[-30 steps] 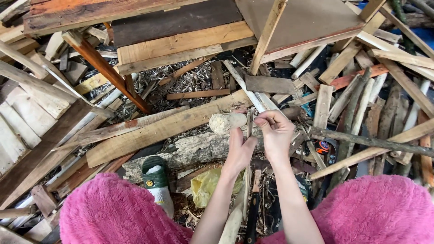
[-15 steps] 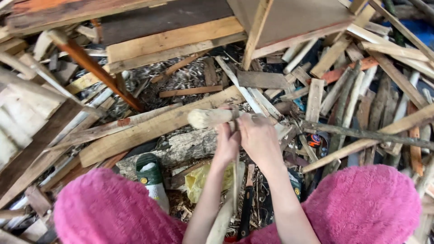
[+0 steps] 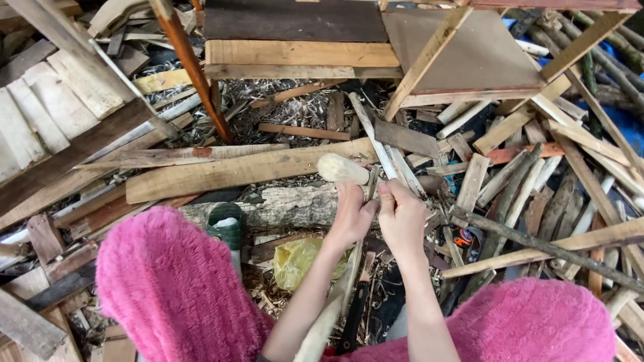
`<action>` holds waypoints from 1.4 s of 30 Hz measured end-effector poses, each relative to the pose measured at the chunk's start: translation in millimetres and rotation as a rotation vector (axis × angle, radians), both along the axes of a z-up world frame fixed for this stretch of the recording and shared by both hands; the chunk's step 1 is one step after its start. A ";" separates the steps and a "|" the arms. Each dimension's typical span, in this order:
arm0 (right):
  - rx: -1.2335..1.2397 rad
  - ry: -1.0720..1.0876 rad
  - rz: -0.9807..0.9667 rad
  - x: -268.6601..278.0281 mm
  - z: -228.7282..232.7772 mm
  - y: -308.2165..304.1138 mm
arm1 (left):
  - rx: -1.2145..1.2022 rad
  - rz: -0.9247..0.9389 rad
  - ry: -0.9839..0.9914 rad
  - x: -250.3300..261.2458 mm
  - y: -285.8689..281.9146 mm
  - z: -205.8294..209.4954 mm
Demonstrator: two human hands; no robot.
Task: Assembling wooden components using a hammer and manual fitting
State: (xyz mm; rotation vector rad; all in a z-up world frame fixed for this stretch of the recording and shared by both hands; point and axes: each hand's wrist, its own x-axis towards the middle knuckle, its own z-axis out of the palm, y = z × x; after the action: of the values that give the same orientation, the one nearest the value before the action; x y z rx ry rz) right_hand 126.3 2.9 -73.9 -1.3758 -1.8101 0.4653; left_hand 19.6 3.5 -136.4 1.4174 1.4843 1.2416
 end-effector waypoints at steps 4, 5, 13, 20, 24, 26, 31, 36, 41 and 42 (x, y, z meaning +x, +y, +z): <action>0.002 0.093 0.002 9.3 -23.5 14.4 | 0.245 0.096 0.027 17.8 14.3 -19.7; 0.039 0.050 -0.014 13.7 -16.5 15.1 | 0.262 0.074 0.087 21.3 16.0 -24.9; -0.014 0.106 -0.026 0.4 -7.3 -3.4 | -0.082 0.103 0.158 18.5 29.0 -59.1; -0.054 0.173 -0.060 21.3 -31.0 22.9 | 0.130 0.161 0.196 25.7 8.6 -2.1; -0.068 0.190 -0.031 4.0 -11.4 0.1 | 0.107 0.213 0.156 24.2 38.6 -63.6; -0.076 0.217 -0.027 5.3 -6.3 2.6 | 0.151 0.160 0.164 22.3 31.5 -60.4; -0.076 0.286 -0.062 16.6 -18.9 14.9 | 0.183 0.076 0.121 30.1 18.8 -28.8; -0.096 0.328 0.004 5.3 -18.4 7.1 | 0.130 0.099 0.091 15.6 27.0 -44.0; -0.108 0.406 0.004 8.9 -10.9 8.2 | 0.140 0.081 0.195 24.0 14.8 -31.9; -0.108 0.429 -0.021 12.9 -4.0 9.6 | 0.152 0.087 0.236 30.5 11.5 -25.5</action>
State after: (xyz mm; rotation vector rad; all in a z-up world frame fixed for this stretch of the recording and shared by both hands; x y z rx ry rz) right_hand 139.3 12.5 -77.9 -1.2502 -1.4355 0.7909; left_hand 50.1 15.0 -161.9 1.6625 1.6539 1.2986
